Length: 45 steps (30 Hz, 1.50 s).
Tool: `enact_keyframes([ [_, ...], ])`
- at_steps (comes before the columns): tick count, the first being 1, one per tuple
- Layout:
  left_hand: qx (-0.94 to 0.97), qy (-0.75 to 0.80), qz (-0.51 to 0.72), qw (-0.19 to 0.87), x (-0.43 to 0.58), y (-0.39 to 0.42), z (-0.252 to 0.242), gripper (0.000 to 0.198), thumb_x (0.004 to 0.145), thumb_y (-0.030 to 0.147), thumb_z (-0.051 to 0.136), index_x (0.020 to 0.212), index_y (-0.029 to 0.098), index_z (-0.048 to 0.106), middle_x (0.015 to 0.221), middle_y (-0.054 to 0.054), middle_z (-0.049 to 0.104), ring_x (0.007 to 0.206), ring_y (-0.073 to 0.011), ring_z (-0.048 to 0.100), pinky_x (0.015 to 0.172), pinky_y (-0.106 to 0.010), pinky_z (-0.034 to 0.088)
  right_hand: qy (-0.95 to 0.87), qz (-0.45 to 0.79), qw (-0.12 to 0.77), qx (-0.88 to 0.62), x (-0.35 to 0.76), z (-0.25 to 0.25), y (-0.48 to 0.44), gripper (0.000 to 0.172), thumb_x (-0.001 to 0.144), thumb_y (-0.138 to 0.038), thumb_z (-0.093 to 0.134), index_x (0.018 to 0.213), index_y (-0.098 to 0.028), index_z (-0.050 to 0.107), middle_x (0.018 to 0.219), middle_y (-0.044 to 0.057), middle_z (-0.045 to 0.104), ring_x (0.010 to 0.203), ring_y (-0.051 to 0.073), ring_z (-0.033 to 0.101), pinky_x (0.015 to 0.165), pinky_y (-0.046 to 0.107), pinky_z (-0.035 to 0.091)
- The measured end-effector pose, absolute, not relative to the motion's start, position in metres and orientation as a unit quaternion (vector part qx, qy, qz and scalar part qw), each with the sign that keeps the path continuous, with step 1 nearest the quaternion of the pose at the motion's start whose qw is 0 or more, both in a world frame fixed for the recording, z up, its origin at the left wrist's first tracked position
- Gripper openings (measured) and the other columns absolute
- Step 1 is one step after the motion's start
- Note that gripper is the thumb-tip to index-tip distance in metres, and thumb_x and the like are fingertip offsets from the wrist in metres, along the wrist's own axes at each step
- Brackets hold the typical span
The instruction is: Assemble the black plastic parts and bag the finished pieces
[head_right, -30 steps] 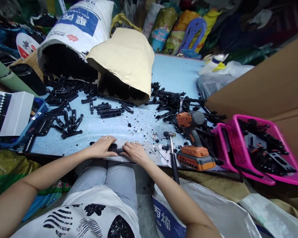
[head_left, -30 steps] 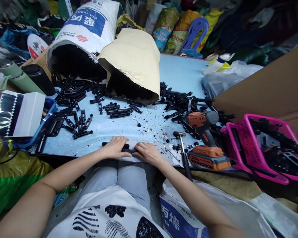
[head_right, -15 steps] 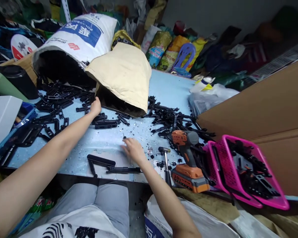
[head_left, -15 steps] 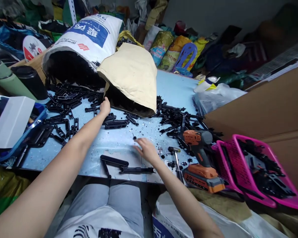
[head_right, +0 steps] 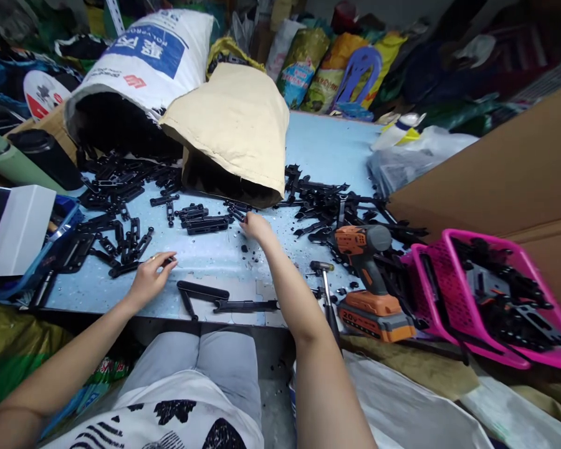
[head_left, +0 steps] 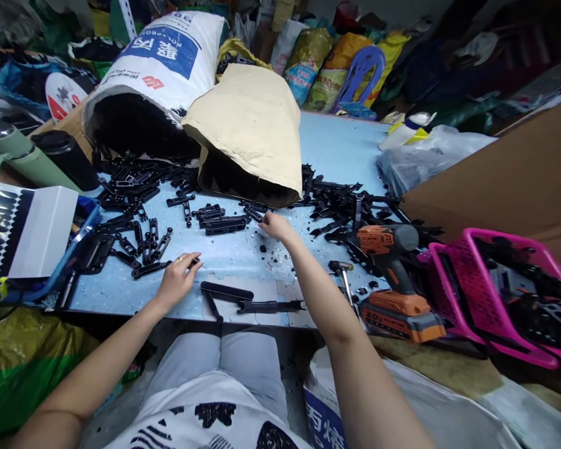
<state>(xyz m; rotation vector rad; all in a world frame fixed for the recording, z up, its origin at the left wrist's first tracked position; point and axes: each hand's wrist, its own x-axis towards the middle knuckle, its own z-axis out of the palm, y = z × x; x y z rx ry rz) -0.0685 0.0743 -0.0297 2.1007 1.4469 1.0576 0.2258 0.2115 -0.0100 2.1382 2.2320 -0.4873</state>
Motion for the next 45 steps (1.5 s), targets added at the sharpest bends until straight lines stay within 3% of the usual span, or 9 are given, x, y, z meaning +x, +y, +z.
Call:
enact_keyframes([
  [3, 0.738, 0.523, 0.377, 0.199, -0.07, 0.05, -0.042, 0.024, 0.091, 0.029, 0.047, 0.107, 0.018, 0.06, 0.097, -0.007, 0.067, 0.089, -0.019, 0.064, 0.081, -0.032, 0.051, 0.725, -0.184, 0.038, 0.663, 0.229, -0.009, 0.198, 0.034, 0.075, -0.045, 0.065, 0.095, -0.018, 0.059, 0.088, 0.008, 0.067, 0.078, 0.021, 0.06, 0.064, 0.027, 0.042],
  [6, 0.742, 0.521, 0.378, 0.187, -0.07, 0.044, -0.051, 0.023, 0.092, 0.028, 0.047, 0.107, 0.018, 0.059, 0.097, -0.008, 0.067, 0.09, -0.0192, 0.064, 0.081, -0.032, 0.051, 0.75, -0.183, 0.038, 0.635, 0.23, -0.018, 0.172, 0.031, 0.076, -0.036, 0.066, 0.101, -0.018, 0.058, 0.089, 0.006, 0.066, 0.079, 0.019, 0.06, 0.067, 0.026, 0.043],
  [10, 0.777, 0.496, 0.362, 0.136, -0.07, 0.041, -0.055, 0.024, 0.093, 0.024, 0.044, 0.111, 0.016, 0.057, 0.099, -0.01, 0.066, 0.091, -0.0194, 0.064, 0.079, -0.031, 0.053, 0.768, -0.177, -0.075, 0.611, 0.231, -0.024, 0.136, 0.017, 0.083, -0.019, 0.055, 0.099, -0.016, 0.062, 0.1, 0.008, 0.061, 0.085, 0.017, 0.06, 0.075, 0.027, 0.045],
  [13, 0.805, 0.483, 0.335, 0.08, -0.068, 0.041, -0.051, 0.026, 0.093, 0.02, 0.042, 0.115, 0.014, 0.054, 0.1, -0.012, 0.065, 0.091, -0.0205, 0.064, 0.078, -0.033, 0.053, 0.77, -0.207, -0.174, 0.578, 0.231, -0.016, 0.111, 0.016, 0.084, -0.02, 0.055, 0.096, -0.016, 0.065, 0.1, 0.009, 0.06, 0.081, 0.017, 0.06, 0.074, 0.028, 0.047],
  [17, 0.847, 0.449, 0.282, 0.037, -0.064, 0.041, -0.043, 0.029, 0.092, 0.013, 0.039, 0.118, 0.012, 0.053, 0.098, -0.012, 0.064, 0.091, -0.0216, 0.062, 0.081, -0.035, 0.053, 0.768, -0.273, -0.202, 0.543, 0.225, 0.005, 0.08, 0.018, 0.084, -0.026, 0.057, 0.098, -0.019, 0.067, 0.095, 0.006, 0.065, 0.08, 0.016, 0.061, 0.072, 0.027, 0.049],
  [24, 0.878, 0.437, 0.196, -0.006, -0.063, 0.038, -0.038, 0.033, 0.09, 0.009, 0.041, 0.122, 0.007, 0.051, 0.091, -0.013, 0.063, 0.083, -0.022, 0.061, 0.076, -0.035, 0.052, 0.767, -0.369, -0.093, 0.517, 0.21, 0.029, 0.05, 0.015, 0.081, -0.023, 0.061, 0.093, -0.019, 0.069, 0.088, 0.004, 0.071, 0.077, 0.016, 0.065, 0.069, 0.025, 0.049],
  [31, 0.884, 0.437, 0.164, 0.017, -0.06, 0.03, -0.05, 0.036, 0.094, 0.02, 0.041, 0.127, 0.009, 0.048, 0.1, -0.014, 0.064, 0.094, -0.0238, 0.06, 0.079, -0.037, 0.049, 0.829, -0.229, 0.029, 0.51, 0.187, 0.038, 0.041, 0.015, 0.084, -0.014, 0.056, 0.092, -0.017, 0.069, 0.094, 0.007, 0.07, 0.084, 0.019, 0.064, 0.073, 0.025, 0.043],
  [37, 0.875, 0.429, 0.223, 0.01, -0.059, 0.025, -0.044, 0.042, 0.092, 0.032, 0.047, 0.128, 0.012, 0.048, 0.12, -0.017, 0.058, 0.116, -0.0281, 0.051, 0.095, -0.044, 0.041, 0.84, -0.147, 0.096, 0.513, 0.179, 0.028, 0.033, 0.014, 0.086, -0.016, 0.053, 0.097, -0.017, 0.062, 0.08, 0.008, 0.069, 0.074, 0.02, 0.065, 0.062, 0.025, 0.039],
  [45, 0.948, 0.277, 0.156, 0.023, -0.026, 0.032, -0.041, 0.047, 0.091, 0.04, 0.045, 0.13, 0.013, 0.048, 0.127, -0.015, 0.055, 0.126, -0.0281, 0.042, 0.109, -0.054, 0.019, 0.882, -0.115, -0.221, 0.4, 0.22, -0.047, 0.006, 0.034, 0.092, -0.032, 0.049, 0.123, -0.019, 0.053, 0.118, 0.012, 0.062, 0.103, 0.018, 0.06, 0.084, 0.031, 0.05],
])
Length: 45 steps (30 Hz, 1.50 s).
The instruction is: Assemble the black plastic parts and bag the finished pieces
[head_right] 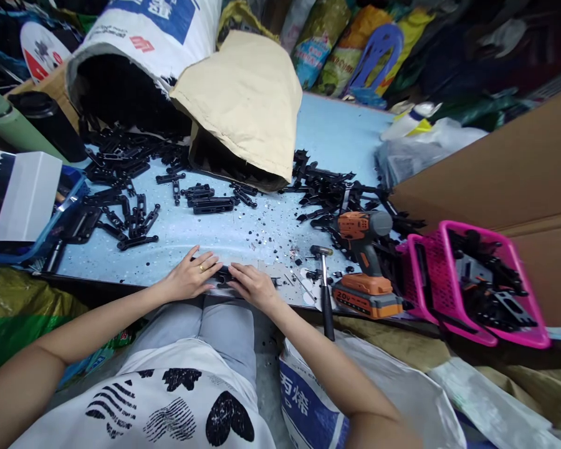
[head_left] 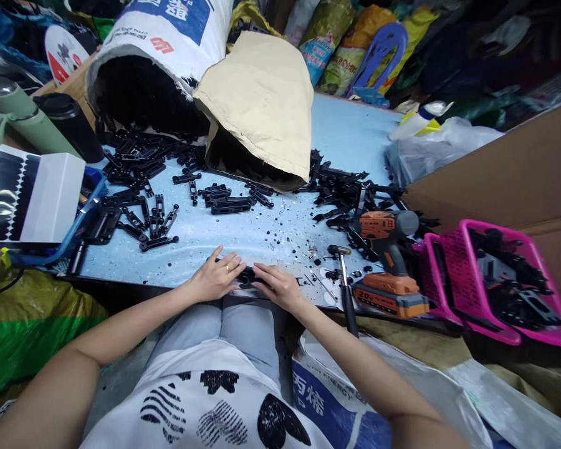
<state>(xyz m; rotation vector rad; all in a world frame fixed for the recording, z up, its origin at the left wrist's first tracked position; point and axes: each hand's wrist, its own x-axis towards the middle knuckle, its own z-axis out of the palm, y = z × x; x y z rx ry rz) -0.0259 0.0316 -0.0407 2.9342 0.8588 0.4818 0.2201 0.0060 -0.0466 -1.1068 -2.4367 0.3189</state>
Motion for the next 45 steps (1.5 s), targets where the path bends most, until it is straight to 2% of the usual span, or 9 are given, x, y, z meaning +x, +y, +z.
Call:
enact_keyframes([
  [5, 0.958, 0.27, 0.085, 0.051, -0.011, 0.034, -0.035, 0.059, 0.089, 0.05, 0.045, 0.134, 0.011, 0.044, 0.128, -0.017, 0.054, 0.12, -0.0305, 0.044, 0.102, -0.052, 0.025, -0.881, 0.097, 0.259, -0.384, 0.232, -0.075, 0.009, 0.049, 0.088, -0.037, 0.057, 0.132, -0.021, 0.047, 0.102, 0.01, 0.064, 0.091, 0.019, 0.061, 0.075, 0.031, 0.051],
  [13, 0.963, 0.248, 0.084, 0.056, -0.018, 0.035, -0.037, 0.059, 0.089, 0.046, 0.045, 0.134, 0.008, 0.042, 0.131, -0.019, 0.051, 0.115, -0.0286, 0.047, 0.098, -0.045, 0.031, -0.924, 0.084, 0.168, -0.333, 0.244, -0.07, 0.027, 0.047, 0.09, -0.042, 0.051, 0.131, -0.018, 0.049, 0.093, 0.009, 0.064, 0.083, 0.017, 0.058, 0.068, 0.028, 0.046],
  [18, 0.964, 0.244, 0.081, 0.067, -0.01, 0.03, -0.036, 0.069, 0.084, 0.056, 0.05, 0.133, 0.008, 0.042, 0.13, -0.02, 0.05, 0.11, -0.0291, 0.05, 0.092, -0.042, 0.036, -0.933, 0.115, 0.113, -0.322, 0.248, -0.063, 0.033, 0.046, 0.091, -0.044, 0.047, 0.131, -0.019, 0.051, 0.09, 0.008, 0.063, 0.082, 0.017, 0.056, 0.07, 0.029, 0.044],
  [25, 0.907, 0.398, 0.111, 0.085, 0.01, 0.018, -0.046, 0.047, 0.086, 0.037, 0.056, 0.125, 0.011, 0.047, 0.113, -0.015, 0.059, 0.101, -0.0278, 0.052, 0.083, -0.04, 0.039, -0.876, 0.111, 0.169, -0.438, 0.232, -0.072, 0.007, 0.046, 0.092, -0.04, 0.046, 0.133, -0.018, 0.049, 0.087, 0.009, 0.061, 0.081, 0.019, 0.053, 0.072, 0.03, 0.045],
  [34, 0.933, 0.331, 0.112, 0.082, -0.001, 0.023, -0.041, 0.057, 0.085, 0.047, 0.053, 0.126, 0.008, 0.047, 0.117, -0.017, 0.057, 0.102, -0.0273, 0.052, 0.086, -0.038, 0.039, -0.944, 0.094, 0.073, -0.307, 0.25, -0.058, 0.038, 0.043, 0.094, -0.045, 0.042, 0.126, -0.02, 0.054, 0.088, 0.008, 0.06, 0.081, 0.016, 0.053, 0.069, 0.027, 0.041],
  [36, 0.946, 0.313, 0.069, 0.045, -0.006, 0.024, -0.037, 0.056, 0.088, 0.043, 0.049, 0.131, 0.008, 0.042, 0.121, -0.018, 0.055, 0.102, -0.0271, 0.053, 0.084, -0.038, 0.04, -0.937, 0.05, 0.048, -0.342, 0.25, -0.056, 0.037, 0.045, 0.093, -0.048, 0.04, 0.121, -0.018, 0.057, 0.089, 0.009, 0.061, 0.081, 0.017, 0.053, 0.068, 0.027, 0.039],
  [39, 0.946, 0.32, 0.035, 0.023, -0.017, 0.029, -0.035, 0.057, 0.091, 0.046, 0.044, 0.132, 0.007, 0.042, 0.113, -0.018, 0.059, 0.097, -0.0266, 0.055, 0.079, -0.036, 0.041, -0.92, 0.013, 0.017, -0.392, 0.248, -0.052, 0.033, 0.055, 0.09, -0.059, 0.037, 0.096, -0.012, 0.065, 0.08, 0.01, 0.061, 0.075, 0.018, 0.053, 0.062, 0.027, 0.035],
  [42, 0.952, 0.295, 0.049, 0.07, -0.029, 0.037, -0.032, 0.059, 0.091, 0.052, 0.038, 0.131, 0.009, 0.045, 0.105, -0.016, 0.061, 0.093, -0.0244, 0.057, 0.077, -0.034, 0.043, -0.912, 0.035, 0.003, -0.409, 0.244, -0.04, 0.034, 0.063, 0.086, -0.068, 0.035, 0.075, -0.013, 0.063, 0.071, 0.008, 0.059, 0.067, 0.016, 0.052, 0.056, 0.026, 0.029],
  [45, 0.947, 0.275, 0.092, 0.136, -0.037, 0.043, -0.026, 0.051, 0.094, 0.05, 0.03, 0.129, 0.018, 0.05, 0.106, -0.011, 0.062, 0.093, -0.0207, 0.059, 0.074, -0.03, 0.045, -0.906, 0.073, 0.011, -0.416, 0.24, -0.02, 0.036, 0.064, 0.084, -0.072, 0.033, 0.071, -0.015, 0.061, 0.067, 0.006, 0.058, 0.061, 0.015, 0.052, 0.053, 0.025, 0.024],
])
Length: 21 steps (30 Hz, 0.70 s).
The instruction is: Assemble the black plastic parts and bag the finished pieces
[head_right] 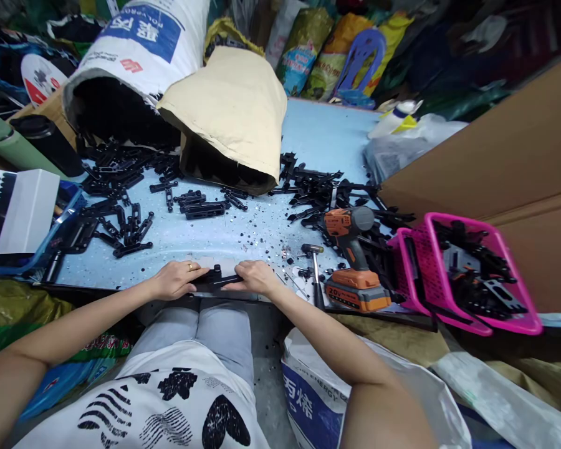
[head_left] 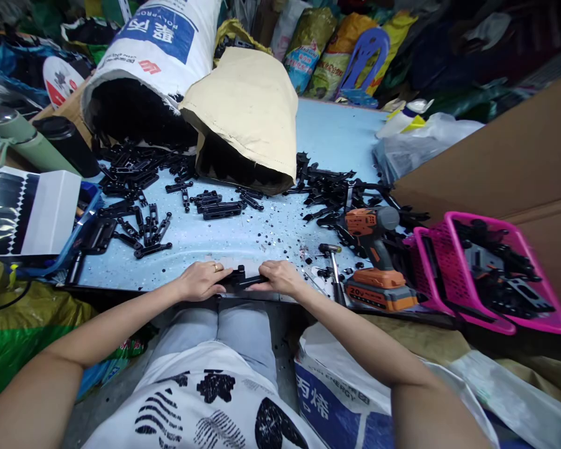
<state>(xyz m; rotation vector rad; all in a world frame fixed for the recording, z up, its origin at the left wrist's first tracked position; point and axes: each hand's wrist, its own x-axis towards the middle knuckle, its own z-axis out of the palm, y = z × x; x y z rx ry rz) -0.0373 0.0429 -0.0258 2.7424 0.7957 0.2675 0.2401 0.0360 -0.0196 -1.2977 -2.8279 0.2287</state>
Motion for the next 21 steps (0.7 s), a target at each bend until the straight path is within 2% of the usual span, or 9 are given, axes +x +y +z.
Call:
enact_keyframes([
  [2, 0.932, 0.303, 0.115, 0.161, -0.04, 0.047, -0.022, 0.046, 0.096, 0.044, 0.027, 0.116, 0.02, 0.06, 0.097, -0.008, 0.066, 0.088, -0.0187, 0.061, 0.071, -0.028, 0.045, -0.909, 0.102, 0.019, -0.403, 0.235, -0.006, 0.035, 0.064, 0.083, -0.072, 0.034, 0.07, -0.015, 0.06, 0.065, 0.005, 0.058, 0.06, 0.014, 0.053, 0.054, 0.025, 0.023],
  [4, 0.918, 0.338, 0.11, 0.173, -0.04, 0.054, -0.02, 0.047, 0.097, 0.039, 0.025, 0.094, 0.019, 0.067, 0.081, -0.007, 0.067, 0.079, -0.0169, 0.062, 0.069, -0.027, 0.044, -0.911, 0.128, 0.017, -0.391, 0.228, 0.003, 0.033, 0.062, 0.084, -0.071, 0.035, 0.069, -0.016, 0.06, 0.065, 0.005, 0.059, 0.062, 0.014, 0.055, 0.055, 0.025, 0.026],
  [7, 0.902, 0.396, 0.06, 0.162, -0.035, 0.064, -0.02, 0.053, 0.098, 0.04, 0.025, 0.076, 0.017, 0.067, 0.073, -0.007, 0.068, 0.074, -0.0167, 0.064, 0.069, -0.026, 0.044, -0.898, 0.145, -0.016, -0.415, 0.213, 0.008, 0.027, 0.059, 0.087, -0.066, 0.034, 0.074, -0.016, 0.061, 0.07, 0.006, 0.064, 0.067, 0.016, 0.059, 0.058, 0.024, 0.029],
  [12, 0.848, 0.518, -0.026, 0.11, -0.018, 0.07, -0.018, 0.061, 0.096, 0.048, 0.025, 0.084, 0.011, 0.072, 0.084, -0.016, 0.071, 0.08, -0.0229, 0.067, 0.07, -0.03, 0.046, -0.838, 0.104, -0.11, -0.524, 0.187, 0.006, 0.024, 0.06, 0.087, -0.067, 0.031, 0.09, -0.015, 0.061, 0.079, 0.011, 0.067, 0.07, 0.021, 0.063, 0.059, 0.026, 0.033],
  [15, 0.837, 0.536, -0.032, 0.108, -0.01, 0.065, -0.01, 0.065, 0.096, 0.049, 0.022, 0.087, 0.009, 0.072, 0.084, -0.018, 0.07, 0.08, -0.0244, 0.068, 0.071, -0.031, 0.047, -0.862, 0.043, -0.073, -0.5, 0.176, 0.01, 0.029, 0.06, 0.083, -0.065, 0.046, 0.108, -0.012, 0.055, 0.094, 0.015, 0.065, 0.088, 0.026, 0.06, 0.067, 0.029, 0.037],
  [17, 0.836, 0.536, -0.031, 0.111, -0.009, 0.062, -0.004, 0.067, 0.096, 0.05, 0.021, 0.086, 0.009, 0.073, 0.084, -0.018, 0.071, 0.08, -0.0254, 0.068, 0.07, -0.032, 0.048, -0.892, 0.014, -0.053, -0.448, 0.173, 0.013, 0.034, 0.054, 0.082, -0.057, 0.055, 0.109, -0.01, 0.053, 0.1, 0.017, 0.061, 0.094, 0.028, 0.056, 0.072, 0.032, 0.038],
  [19, 0.842, 0.526, -0.033, 0.113, -0.009, 0.058, 0.0, 0.067, 0.096, 0.051, 0.021, 0.086, 0.01, 0.073, 0.084, -0.017, 0.071, 0.08, -0.026, 0.068, 0.07, -0.032, 0.048, -0.916, 0.014, -0.058, -0.397, 0.171, 0.015, 0.038, 0.045, 0.083, -0.049, 0.058, 0.103, -0.01, 0.054, 0.098, 0.016, 0.061, 0.091, 0.027, 0.055, 0.075, 0.033, 0.037],
  [21, 0.848, 0.517, -0.036, 0.113, -0.01, 0.054, 0.002, 0.068, 0.095, 0.051, 0.02, 0.084, 0.011, 0.073, 0.084, -0.017, 0.071, 0.081, -0.0259, 0.068, 0.07, -0.032, 0.047, -0.93, 0.028, -0.058, -0.362, 0.172, 0.015, 0.041, 0.043, 0.083, -0.049, 0.057, 0.099, -0.009, 0.055, 0.094, 0.014, 0.061, 0.087, 0.025, 0.054, 0.075, 0.032, 0.037],
])
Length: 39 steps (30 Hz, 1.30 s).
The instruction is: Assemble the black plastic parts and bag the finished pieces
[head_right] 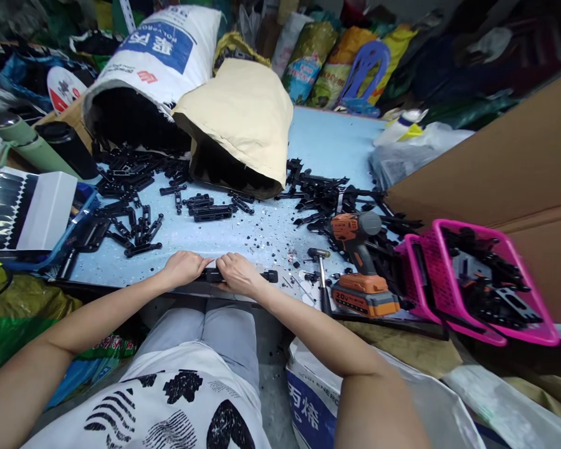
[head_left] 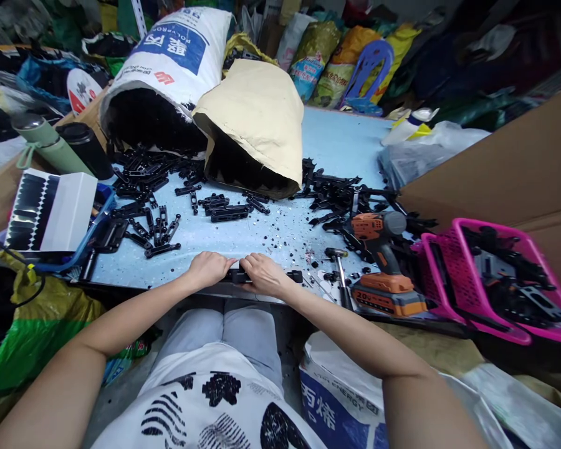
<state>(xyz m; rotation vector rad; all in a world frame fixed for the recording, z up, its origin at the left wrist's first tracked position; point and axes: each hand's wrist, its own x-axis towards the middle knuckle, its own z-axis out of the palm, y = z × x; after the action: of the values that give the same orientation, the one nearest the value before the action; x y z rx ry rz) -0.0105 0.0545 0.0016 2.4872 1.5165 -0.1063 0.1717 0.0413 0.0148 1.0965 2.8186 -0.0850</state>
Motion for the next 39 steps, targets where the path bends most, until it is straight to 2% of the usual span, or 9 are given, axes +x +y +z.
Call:
enact_keyframes([
  [6, 0.846, 0.52, -0.009, 0.113, -0.014, 0.054, -0.002, 0.062, 0.096, 0.049, 0.023, 0.082, 0.012, 0.072, 0.084, -0.014, 0.071, 0.08, -0.0245, 0.067, 0.067, -0.031, 0.046, 0.925, -0.053, 0.023, 0.375, 0.191, 0.02, 0.044, 0.059, 0.083, -0.066, 0.044, 0.098, -0.011, 0.059, 0.088, 0.013, 0.064, 0.082, 0.023, 0.058, 0.069, 0.029, 0.036],
  [12, 0.927, 0.353, 0.066, 0.112, -0.029, 0.051, 0.003, 0.064, 0.096, 0.049, 0.019, 0.066, 0.014, 0.063, 0.064, -0.011, 0.065, 0.064, -0.0184, 0.061, 0.061, -0.028, 0.043, 0.904, -0.093, 0.036, 0.417, 0.241, 0.04, 0.024, 0.074, 0.086, -0.072, 0.015, 0.064, -0.015, 0.057, 0.06, 0.009, 0.059, 0.054, 0.015, 0.051, 0.055, 0.028, 0.026],
  [20, 0.82, 0.117, 0.435, 0.352, -0.003, -0.032, 0.04, 0.064, 0.095, 0.05, 0.004, 0.064, 0.018, 0.049, 0.048, -0.001, 0.043, 0.046, -0.0124, 0.042, 0.048, -0.025, 0.035, 0.844, -0.363, -0.378, 0.112, 0.199, 0.056, -0.033, 0.06, 0.091, -0.065, 0.013, 0.058, -0.022, 0.04, 0.046, -0.002, 0.035, 0.044, 0.013, 0.038, 0.05, 0.028, 0.03],
  [22, 0.78, 0.11, 0.521, 0.329, 0.012, -0.04, 0.042, 0.06, 0.095, 0.052, 0.008, 0.069, 0.018, 0.049, 0.05, 0.0, 0.044, 0.047, -0.0119, 0.042, 0.049, -0.025, 0.034, 0.758, -0.385, -0.519, 0.093, 0.17, 0.036, -0.041, 0.057, 0.089, -0.067, 0.017, 0.064, -0.022, 0.041, 0.05, -0.002, 0.038, 0.046, 0.013, 0.041, 0.05, 0.028, 0.034],
  [25, 0.781, 0.131, 0.571, 0.215, 0.023, -0.033, 0.029, 0.061, 0.092, 0.061, 0.015, 0.098, 0.016, 0.056, 0.067, -0.004, 0.056, 0.065, -0.0159, 0.054, 0.059, -0.027, 0.043, 0.621, -0.339, -0.66, 0.252, 0.136, -0.004, -0.034, 0.063, 0.082, -0.075, 0.01, 0.08, -0.024, 0.046, 0.073, 0.004, 0.051, 0.069, 0.019, 0.053, 0.068, 0.037, 0.045],
  [28, 0.831, 0.182, 0.52, 0.076, 0.016, -0.003, 0.0, 0.062, 0.092, 0.06, 0.02, 0.127, 0.016, 0.047, 0.093, -0.011, 0.062, 0.089, -0.0215, 0.059, 0.074, -0.033, 0.047, 0.617, -0.324, -0.625, 0.351, 0.132, -0.031, 0.014, 0.062, 0.084, -0.071, 0.007, 0.097, -0.026, 0.048, 0.102, 0.009, 0.053, 0.1, 0.023, 0.053, 0.087, 0.045, 0.043],
  [31, 0.898, 0.252, 0.357, -0.039, 0.002, 0.044, -0.032, 0.059, 0.09, 0.06, 0.031, 0.133, 0.021, 0.045, 0.1, -0.013, 0.062, 0.087, -0.0219, 0.06, 0.074, -0.033, 0.046, 0.714, -0.286, -0.515, 0.38, 0.157, -0.038, 0.105, 0.053, 0.085, -0.067, 0.029, 0.104, -0.021, 0.049, 0.112, 0.012, 0.054, 0.109, 0.025, 0.05, 0.094, 0.044, 0.04],
  [35, 0.922, 0.369, 0.116, -0.028, -0.007, 0.111, -0.047, 0.061, 0.085, 0.057, 0.046, 0.132, 0.019, 0.049, 0.1, -0.016, 0.061, 0.089, -0.0248, 0.057, 0.076, -0.034, 0.044, 0.681, -0.126, -0.365, 0.623, 0.195, -0.033, 0.234, 0.038, 0.09, -0.044, 0.04, 0.11, -0.013, 0.051, 0.112, 0.016, 0.056, 0.109, 0.026, 0.048, 0.096, 0.041, 0.038],
  [39, 0.856, 0.505, 0.102, -0.031, -0.013, 0.165, -0.03, 0.058, 0.089, 0.05, 0.044, 0.135, 0.015, 0.043, 0.118, -0.018, 0.053, 0.11, -0.0303, 0.046, 0.091, -0.041, 0.037, 0.672, -0.114, -0.202, 0.703, 0.203, -0.033, 0.306, 0.044, 0.087, -0.034, 0.05, 0.124, -0.01, 0.046, 0.112, 0.019, 0.059, 0.111, 0.031, 0.05, 0.092, 0.044, 0.04],
])
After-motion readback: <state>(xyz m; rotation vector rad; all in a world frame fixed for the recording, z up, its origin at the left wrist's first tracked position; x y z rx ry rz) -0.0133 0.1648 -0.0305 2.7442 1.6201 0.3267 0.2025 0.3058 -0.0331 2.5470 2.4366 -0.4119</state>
